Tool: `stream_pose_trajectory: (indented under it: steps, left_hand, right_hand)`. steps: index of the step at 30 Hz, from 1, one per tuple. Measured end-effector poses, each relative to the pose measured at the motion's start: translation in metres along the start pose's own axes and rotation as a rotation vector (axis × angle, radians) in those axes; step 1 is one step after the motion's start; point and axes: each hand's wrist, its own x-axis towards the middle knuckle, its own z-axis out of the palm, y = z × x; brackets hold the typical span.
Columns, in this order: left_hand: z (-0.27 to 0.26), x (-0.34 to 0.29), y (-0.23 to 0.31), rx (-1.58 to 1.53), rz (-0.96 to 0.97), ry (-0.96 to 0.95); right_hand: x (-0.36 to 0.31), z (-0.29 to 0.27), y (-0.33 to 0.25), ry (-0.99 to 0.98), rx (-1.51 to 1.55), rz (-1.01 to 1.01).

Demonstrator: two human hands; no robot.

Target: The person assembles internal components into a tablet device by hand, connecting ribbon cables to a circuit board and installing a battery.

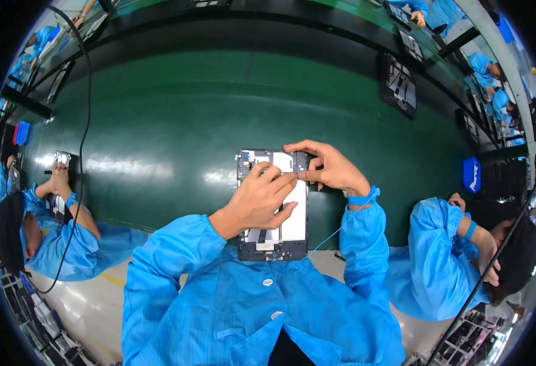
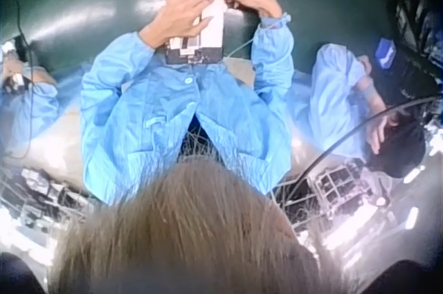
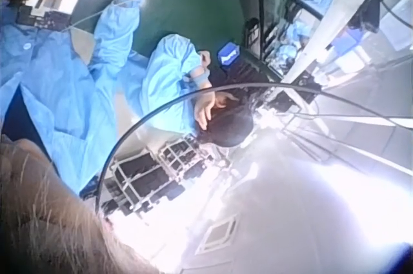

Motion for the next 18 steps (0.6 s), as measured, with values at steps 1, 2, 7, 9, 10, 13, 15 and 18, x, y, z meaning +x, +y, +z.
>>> stream_pose_trajectory:
  steps: [1,2,7,9,10,13,15,18]
  left_hand:
    - [-0.0004,0.0005,-0.0002,-0.009,0.000,0.004]
    - [-0.0009,0.0003,-0.0003,-0.019,0.001,0.008]
    - [-0.0010,0.0000,-0.0029,-0.017,0.009,0.001]
    - [-0.0006,-0.0001,-0.0038,-0.025,0.013,0.003]
    - [-0.0004,0.0004,-0.0037,-0.026,0.016,0.000]
    - [0.0006,-0.0002,-0.0043,-0.025,0.020,0.005]
    - [0.0009,-0.0006,-0.0050,-0.022,0.021,0.012]
    - [0.0004,-0.0012,-0.0059,-0.024,0.008,0.021]
  right_hand:
    - [0.0000,0.0003,-0.0032,0.008,-0.032,0.027]
    - [-0.0001,0.0007,-0.0051,0.017,-0.065,0.053]
    - [0.0022,-0.0021,0.0026,-0.019,-0.037,0.027]
    - [0.0022,-0.0014,0.0024,-0.019,-0.056,0.028]
    - [0.0020,-0.0012,0.0021,-0.007,-0.079,0.025]
    - [0.0022,0.0003,0.0015,0.002,-0.098,0.020]
    - [0.0024,0.0009,0.0017,-0.001,-0.095,0.019]
    - [0.0030,0.0011,0.0013,-0.002,-0.064,-0.012]
